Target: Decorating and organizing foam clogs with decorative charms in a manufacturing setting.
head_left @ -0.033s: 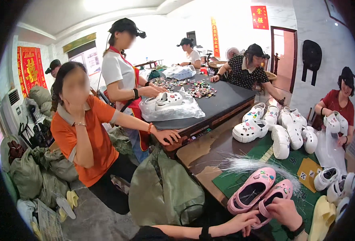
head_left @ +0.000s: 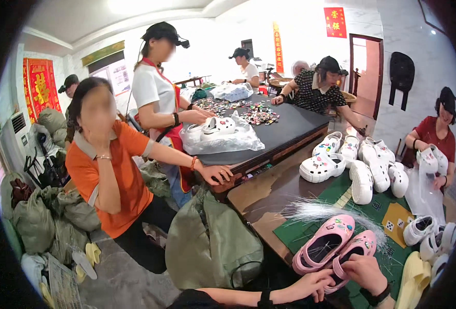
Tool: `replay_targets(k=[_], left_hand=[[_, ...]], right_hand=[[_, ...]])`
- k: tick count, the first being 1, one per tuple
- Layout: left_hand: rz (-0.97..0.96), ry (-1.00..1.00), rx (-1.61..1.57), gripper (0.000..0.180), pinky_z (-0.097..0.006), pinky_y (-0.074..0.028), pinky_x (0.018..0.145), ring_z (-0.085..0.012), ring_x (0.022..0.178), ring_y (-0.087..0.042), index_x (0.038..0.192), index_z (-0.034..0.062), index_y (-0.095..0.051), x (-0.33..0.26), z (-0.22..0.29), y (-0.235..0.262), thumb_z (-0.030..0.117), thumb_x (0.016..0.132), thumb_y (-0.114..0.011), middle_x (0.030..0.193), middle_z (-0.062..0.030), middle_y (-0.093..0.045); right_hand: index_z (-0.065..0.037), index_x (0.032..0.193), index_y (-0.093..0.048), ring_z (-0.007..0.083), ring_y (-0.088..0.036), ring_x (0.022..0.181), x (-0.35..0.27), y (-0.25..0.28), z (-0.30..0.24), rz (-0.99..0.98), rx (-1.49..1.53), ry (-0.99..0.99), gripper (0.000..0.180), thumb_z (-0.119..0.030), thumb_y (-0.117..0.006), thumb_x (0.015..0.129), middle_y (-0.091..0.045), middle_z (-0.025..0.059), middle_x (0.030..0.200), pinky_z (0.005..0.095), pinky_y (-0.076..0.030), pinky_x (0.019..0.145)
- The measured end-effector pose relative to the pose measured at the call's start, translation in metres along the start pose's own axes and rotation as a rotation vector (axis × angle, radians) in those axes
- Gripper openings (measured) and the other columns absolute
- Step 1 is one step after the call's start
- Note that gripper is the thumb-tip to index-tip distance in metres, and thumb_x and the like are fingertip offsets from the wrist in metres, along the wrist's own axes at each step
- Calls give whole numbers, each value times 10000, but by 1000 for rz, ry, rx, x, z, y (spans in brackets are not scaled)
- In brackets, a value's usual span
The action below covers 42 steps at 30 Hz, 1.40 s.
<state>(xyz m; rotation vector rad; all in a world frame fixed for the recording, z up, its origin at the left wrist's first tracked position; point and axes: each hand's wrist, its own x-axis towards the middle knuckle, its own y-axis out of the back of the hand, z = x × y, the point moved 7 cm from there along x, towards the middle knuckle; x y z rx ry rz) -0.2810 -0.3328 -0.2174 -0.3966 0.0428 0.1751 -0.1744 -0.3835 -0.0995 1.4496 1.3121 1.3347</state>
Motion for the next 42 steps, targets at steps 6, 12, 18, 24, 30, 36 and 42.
replay_targets(k=[6,12,18,24,30,36,42], left_hand=[[194,-80,196,241,-225,-544,606,-109,699,-679,1068,21,-619,-20,19,27,237,991,-545,868,-38,-674],[533,-230,216,206,-223,-540,684,-87,797,-677,1049,13,-667,-89,35,78,189,971,-596,916,-24,-701],[636,-356,35,228,-235,-527,654,-122,796,-666,1166,13,-530,-103,34,90,158,993,-556,996,-67,-689],[488,-246,-187,284,-238,-488,541,-138,686,-627,1232,33,-431,-76,11,91,149,995,-534,905,-96,-654],[491,-21,-92,212,-211,-382,375,-71,441,-530,1043,3,-609,-38,16,76,197,967,-570,752,-25,-634],[431,23,-19,222,-196,-342,357,-55,420,-490,1090,28,-624,-21,27,74,206,966,-578,782,-20,-651],[460,-40,17,207,-199,-338,354,-50,410,-470,1054,32,-660,-18,36,72,199,967,-575,787,-20,-667]], right_hand=[[-75,833,-725,224,-638,654,-6,22,25,-32,400,-294,123,-82,-700,714,-634,81,719,332,-489,595],[-40,826,-704,254,-680,697,10,44,-13,309,347,-119,68,-61,-702,762,-683,129,757,341,-508,606],[-78,1056,-612,347,-636,760,61,-24,-64,34,202,-8,197,-140,-609,869,-656,146,932,401,-500,637],[-45,870,-671,305,-660,642,74,-36,-31,-154,328,-271,128,-169,-640,868,-684,135,760,368,-507,585],[38,975,-696,69,-599,698,72,-54,23,-126,928,-495,204,-116,-588,897,-673,2,754,226,-469,618],[41,986,-687,65,-578,711,77,-55,16,-232,927,-338,168,-44,-601,869,-656,-7,781,229,-466,631],[15,983,-692,80,-583,703,77,-65,24,-267,809,-318,168,-35,-624,837,-674,27,794,241,-472,641]])
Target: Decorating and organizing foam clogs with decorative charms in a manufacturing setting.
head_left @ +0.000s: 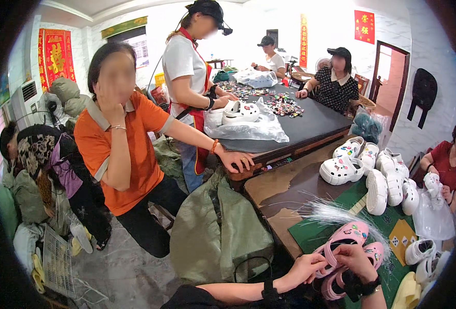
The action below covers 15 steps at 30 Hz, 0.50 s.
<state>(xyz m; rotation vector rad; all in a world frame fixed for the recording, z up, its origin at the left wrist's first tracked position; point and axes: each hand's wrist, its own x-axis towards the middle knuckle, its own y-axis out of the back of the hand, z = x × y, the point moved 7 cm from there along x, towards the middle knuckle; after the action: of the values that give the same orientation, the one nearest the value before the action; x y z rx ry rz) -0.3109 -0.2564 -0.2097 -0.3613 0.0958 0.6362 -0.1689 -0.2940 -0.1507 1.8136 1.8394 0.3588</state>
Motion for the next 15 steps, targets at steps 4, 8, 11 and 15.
replay_targets(k=[4,8,11,15], left_hand=[[-1,-18,-19,216,-202,-333,357,-47,407,-451,1063,29,-664,9,-21,0,198,970,-568,815,-26,-680],[-16,-60,-20,222,-204,-326,368,-45,409,-436,1075,14,-664,5,-13,-5,179,958,-575,845,-35,-690],[-43,-39,-27,237,-198,-334,380,-39,424,-441,1103,1,-656,4,-9,-4,168,951,-582,853,-47,-691],[-36,-48,50,243,-192,-341,392,-38,438,-448,1121,2,-653,5,-13,1,161,950,-585,853,-48,-691]], right_hand=[[9,932,-682,93,-583,665,-4,1,-9,17,-61,27,130,-55,-641,826,-658,60,740,258,-474,626],[5,922,-638,143,-618,615,-13,6,-27,147,-217,180,92,-63,-620,862,-627,83,652,290,-483,577],[11,910,-590,188,-654,625,-30,28,-34,468,-172,91,66,-44,-597,874,-653,112,690,306,-495,584],[-9,895,-565,216,-673,666,-64,45,-58,544,-173,92,36,-43,-574,897,-670,141,780,339,-510,622]])
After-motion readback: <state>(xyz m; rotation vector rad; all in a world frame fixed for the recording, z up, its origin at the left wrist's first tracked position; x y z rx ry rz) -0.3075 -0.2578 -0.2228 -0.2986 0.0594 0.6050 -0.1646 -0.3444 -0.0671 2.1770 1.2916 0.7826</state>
